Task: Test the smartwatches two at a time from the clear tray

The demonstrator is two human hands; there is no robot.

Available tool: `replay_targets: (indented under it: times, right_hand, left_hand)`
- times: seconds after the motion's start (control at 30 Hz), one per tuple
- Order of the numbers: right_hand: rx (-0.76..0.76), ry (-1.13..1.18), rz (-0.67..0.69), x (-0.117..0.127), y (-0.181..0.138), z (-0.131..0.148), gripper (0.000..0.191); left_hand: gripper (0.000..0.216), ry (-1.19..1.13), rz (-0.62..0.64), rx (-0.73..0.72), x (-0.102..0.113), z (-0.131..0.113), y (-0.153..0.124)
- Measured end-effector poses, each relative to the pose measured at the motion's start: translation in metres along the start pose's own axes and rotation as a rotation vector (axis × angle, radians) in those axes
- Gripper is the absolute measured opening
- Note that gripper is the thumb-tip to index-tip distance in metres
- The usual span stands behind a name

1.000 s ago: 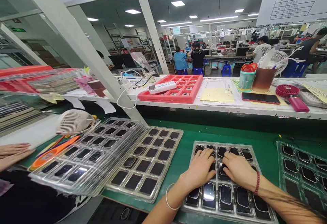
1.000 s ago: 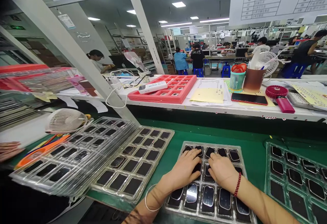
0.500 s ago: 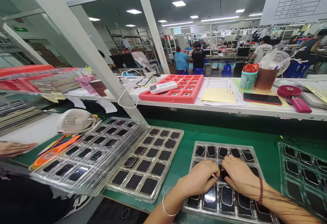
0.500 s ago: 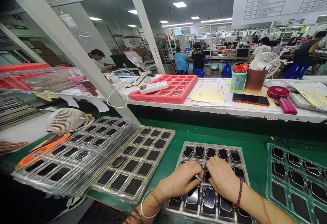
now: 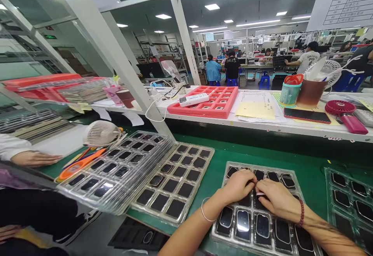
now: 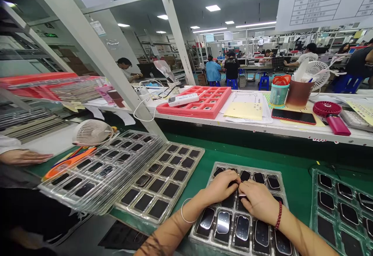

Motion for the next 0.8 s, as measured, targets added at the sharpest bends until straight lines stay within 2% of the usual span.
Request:
replay_targets:
  times: [0.07,0.2,0.27,0.33,0.43,0.53,0.67,0.8]
  right_hand:
    - [-0.028,0.168,0.011,0.008,0.004,-0.006,0.009]
    - [-0.097,0.674,0.063,0.012,0.019,-0.031,0.006]
    - [-0.155,0.876,0.091,0.005,0.027,-0.046,0.006]
    - [-0.228,0.979,0.097,-0.004,0.032,-0.060,0.014]
    - [-0.266,0.992,0.067,-0.011,0.035,-0.068,0.016]
    - [-0.252,0.950,0.056,-0.010,0.035,-0.066,0.012]
    - [-0.239,0.928,0.075,-0.008,0.038,-0.061,0.011]
    - [-0.245,0.932,0.088,-0.008,0.046,-0.068,0.012]
  left_hand:
    - [0.017,-0.071,-0.057,0.023,0.004,0.002,0.001]
    - [0.014,-0.319,-0.196,0.147,0.012,0.018,0.010]
    - [0.016,-0.539,-0.209,0.256,0.004,0.031,0.016]
    - [0.020,-0.761,-0.197,0.350,-0.008,0.043,0.020]
    - [0.031,-0.958,-0.188,0.366,-0.019,0.052,0.024]
    - [0.045,-0.991,-0.172,0.343,-0.023,0.056,0.025]
    - [0.046,-1.010,-0.187,0.366,-0.026,0.065,0.027]
    - [0.046,-1.023,-0.207,0.373,-0.027,0.074,0.036]
Point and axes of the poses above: each hand's wrist, its own y-axis towards the middle knuckle, its own x-axis out of the back of the hand, z = x × y, the point moved 6 cm from there along y, towards the middle knuckle, and after that the axes turned 14 degrees about -x, right-handed, at the moved point
